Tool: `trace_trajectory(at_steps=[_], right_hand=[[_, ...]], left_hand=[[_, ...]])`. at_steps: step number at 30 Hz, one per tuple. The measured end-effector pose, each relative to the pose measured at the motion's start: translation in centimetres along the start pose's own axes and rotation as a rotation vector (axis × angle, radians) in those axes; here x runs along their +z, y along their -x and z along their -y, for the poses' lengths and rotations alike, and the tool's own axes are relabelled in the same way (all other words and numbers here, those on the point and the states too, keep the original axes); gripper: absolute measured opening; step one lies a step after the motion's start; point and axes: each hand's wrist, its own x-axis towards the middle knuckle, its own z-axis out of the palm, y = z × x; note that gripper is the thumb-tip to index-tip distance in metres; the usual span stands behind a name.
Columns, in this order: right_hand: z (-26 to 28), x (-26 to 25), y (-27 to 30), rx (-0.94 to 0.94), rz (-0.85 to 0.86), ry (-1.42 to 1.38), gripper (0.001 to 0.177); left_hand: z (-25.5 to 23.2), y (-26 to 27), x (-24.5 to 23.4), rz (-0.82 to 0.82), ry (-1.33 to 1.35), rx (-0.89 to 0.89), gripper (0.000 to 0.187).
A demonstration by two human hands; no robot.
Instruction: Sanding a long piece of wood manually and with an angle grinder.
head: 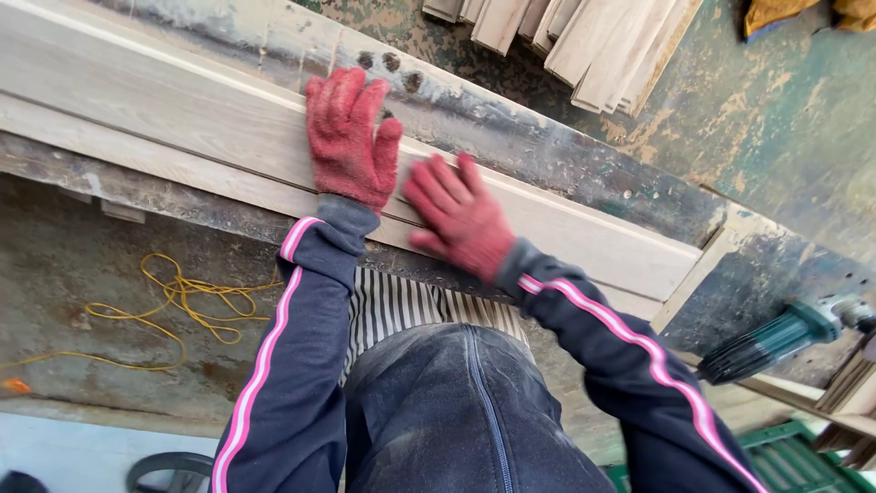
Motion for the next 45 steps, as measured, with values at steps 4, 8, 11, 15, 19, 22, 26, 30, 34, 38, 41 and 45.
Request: trace_trajectory(at_steps=[4, 8, 11, 15, 19, 22, 26, 30, 34, 38, 41, 45], right_hand=[[-1.3, -1.2, 3.9, 0.044, -0.093, -0.04, 0.073], [-3.6, -2.2, 16.7, 0.215, -0.156, 0.242, 0.071], [-2.7, -2.1, 16.6, 0.274, -0.17, 0.216, 0.075], [-0.4, 1.9, 6.4, 0.277, -0.347, 0.067, 0.076], [1.9, 3.8, 1.6, 0.343, -0.38, -0.064, 0.08], [0.6, 2.8, 8.4, 0.588, -0.365, 0.003, 0.075], [-1.4, -0.4, 18.4, 1.426, -0.02, 0.103, 0.074], [-0.5, 3.3, 20.4, 1.783, -0.293, -0.045, 0.093], [0.9, 6.5, 21.3, 1.665, -0.51, 0.069, 0.087], [1.1, 5.7, 20.8, 1.609, -0.549, 0.119, 0.082], [2.5, 4.5, 17.8, 1.696, -0.503, -0.057, 0.1], [0.5, 5.8, 18.8, 1.645, -0.554, 0.014, 0.091]], left_hand=[[-0.5, -0.3, -0.1, -0.005, 0.033, -0.008, 0.051], [2.1, 0.5, 1.9, -0.038, -0.103, 0.119, 0.056], [1.9, 0.6, 2.1, 0.055, -0.215, 0.119, 0.055], [1.9, 0.6, 2.0, 0.146, -0.292, 0.132, 0.062], [2.3, 0.2, 1.4, 0.224, -0.352, 0.102, 0.071], [2.1, 0.4, 1.6, 0.273, -0.332, 0.077, 0.076], [1.8, -0.2, 0.4, 0.374, -0.304, 0.018, 0.077], [1.7, -0.3, 0.5, 0.381, -0.286, 0.118, 0.09], [-3.6, -0.2, 4.5, 0.057, -0.078, 0.238, 0.048], [-18.1, 0.9, 7.8, -0.067, 0.178, 0.19, 0.032], [-16.4, 3.2, 13.6, 0.387, 0.161, 0.669, 0.053], [-18.2, 2.7, 13.1, 0.564, 0.001, 0.81, 0.076]])
